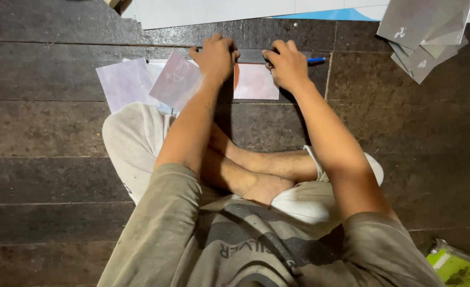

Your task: Marking lines on small pieces of paper using a ruler and a pen while sitting on the floor.

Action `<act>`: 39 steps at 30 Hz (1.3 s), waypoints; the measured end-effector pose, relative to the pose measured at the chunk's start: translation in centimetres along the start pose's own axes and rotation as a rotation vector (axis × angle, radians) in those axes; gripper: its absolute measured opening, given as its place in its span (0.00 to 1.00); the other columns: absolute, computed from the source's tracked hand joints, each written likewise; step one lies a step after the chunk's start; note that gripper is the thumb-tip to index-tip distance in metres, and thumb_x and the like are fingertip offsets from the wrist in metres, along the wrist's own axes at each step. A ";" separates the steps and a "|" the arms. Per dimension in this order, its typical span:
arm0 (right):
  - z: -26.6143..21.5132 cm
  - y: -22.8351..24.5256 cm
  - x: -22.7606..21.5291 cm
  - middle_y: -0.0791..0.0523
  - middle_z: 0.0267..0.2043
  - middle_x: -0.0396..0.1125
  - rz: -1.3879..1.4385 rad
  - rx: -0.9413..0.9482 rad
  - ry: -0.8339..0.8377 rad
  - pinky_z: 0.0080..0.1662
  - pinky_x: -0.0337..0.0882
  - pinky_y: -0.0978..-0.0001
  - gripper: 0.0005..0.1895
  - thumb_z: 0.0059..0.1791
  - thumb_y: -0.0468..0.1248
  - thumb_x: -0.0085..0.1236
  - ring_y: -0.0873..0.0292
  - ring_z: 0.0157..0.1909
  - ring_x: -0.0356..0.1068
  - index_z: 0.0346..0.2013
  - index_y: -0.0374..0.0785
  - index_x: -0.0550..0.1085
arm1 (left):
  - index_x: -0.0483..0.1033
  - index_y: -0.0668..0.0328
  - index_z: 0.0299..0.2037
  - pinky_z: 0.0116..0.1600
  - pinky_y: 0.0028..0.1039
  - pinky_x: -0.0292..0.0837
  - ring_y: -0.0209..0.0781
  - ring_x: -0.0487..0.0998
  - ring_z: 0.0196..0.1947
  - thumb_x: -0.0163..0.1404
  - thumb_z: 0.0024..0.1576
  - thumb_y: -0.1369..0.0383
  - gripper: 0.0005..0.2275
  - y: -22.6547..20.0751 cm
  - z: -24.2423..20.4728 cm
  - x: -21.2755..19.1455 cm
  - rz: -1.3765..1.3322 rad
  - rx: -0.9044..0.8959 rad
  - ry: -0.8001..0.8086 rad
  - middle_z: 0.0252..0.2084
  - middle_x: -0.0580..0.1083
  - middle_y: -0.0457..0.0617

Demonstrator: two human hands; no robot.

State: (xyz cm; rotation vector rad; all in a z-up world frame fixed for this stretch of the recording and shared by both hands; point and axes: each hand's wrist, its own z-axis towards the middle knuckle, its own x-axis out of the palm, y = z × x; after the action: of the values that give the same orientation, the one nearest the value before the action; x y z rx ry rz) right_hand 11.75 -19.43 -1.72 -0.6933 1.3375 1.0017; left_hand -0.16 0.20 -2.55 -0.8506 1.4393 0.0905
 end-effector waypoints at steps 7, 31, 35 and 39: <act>-0.8 0.8 -9.2 0.49 0.50 0.66 0.667 0.362 -0.304 0.43 0.65 0.62 0.23 0.59 0.50 0.43 0.54 0.43 0.63 0.48 0.32 0.76 | 0.82 0.47 0.34 0.56 0.54 0.54 0.48 0.77 0.42 0.68 0.45 0.63 0.10 -0.1 1.8 -2.5 -0.196 -0.225 0.155 0.37 0.82 0.40; -3.8 3.2 -3.7 0.48 0.32 0.74 1.007 0.496 -0.340 0.31 0.77 0.70 0.12 0.48 0.21 0.60 0.55 0.30 0.79 0.28 0.33 0.66 | 0.83 0.47 0.32 0.52 0.57 0.56 0.49 0.74 0.40 0.70 0.43 0.58 0.11 0.1 1.9 -1.0 -0.113 -0.199 0.119 0.37 0.80 0.41; -7.1 -0.9 -5.3 0.48 0.34 0.75 0.992 0.674 -0.397 0.33 0.78 0.70 0.12 0.49 0.20 0.59 0.57 0.30 0.77 0.29 0.34 0.66 | 0.84 0.46 0.37 0.54 0.58 0.53 0.50 0.71 0.43 0.66 0.47 0.59 0.10 0.1 1.4 -0.2 -0.081 -0.164 0.073 0.44 0.78 0.44; -8.8 -2.9 -9.1 0.51 0.33 0.71 0.964 0.665 -0.457 0.36 0.75 0.71 0.08 0.52 0.22 0.57 0.60 0.30 0.73 0.35 0.33 0.67 | 0.82 0.42 0.48 0.52 0.62 0.61 0.56 0.67 0.49 0.62 0.50 0.57 0.16 -0.2 -0.2 1.7 0.098 0.029 -0.048 0.51 0.68 0.48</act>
State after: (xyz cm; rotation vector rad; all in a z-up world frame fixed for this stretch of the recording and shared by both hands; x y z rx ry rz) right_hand 10.84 -30.16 5.52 0.7277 1.4593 1.2322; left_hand 0.10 -0.82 -3.95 -0.7494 1.4343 0.1628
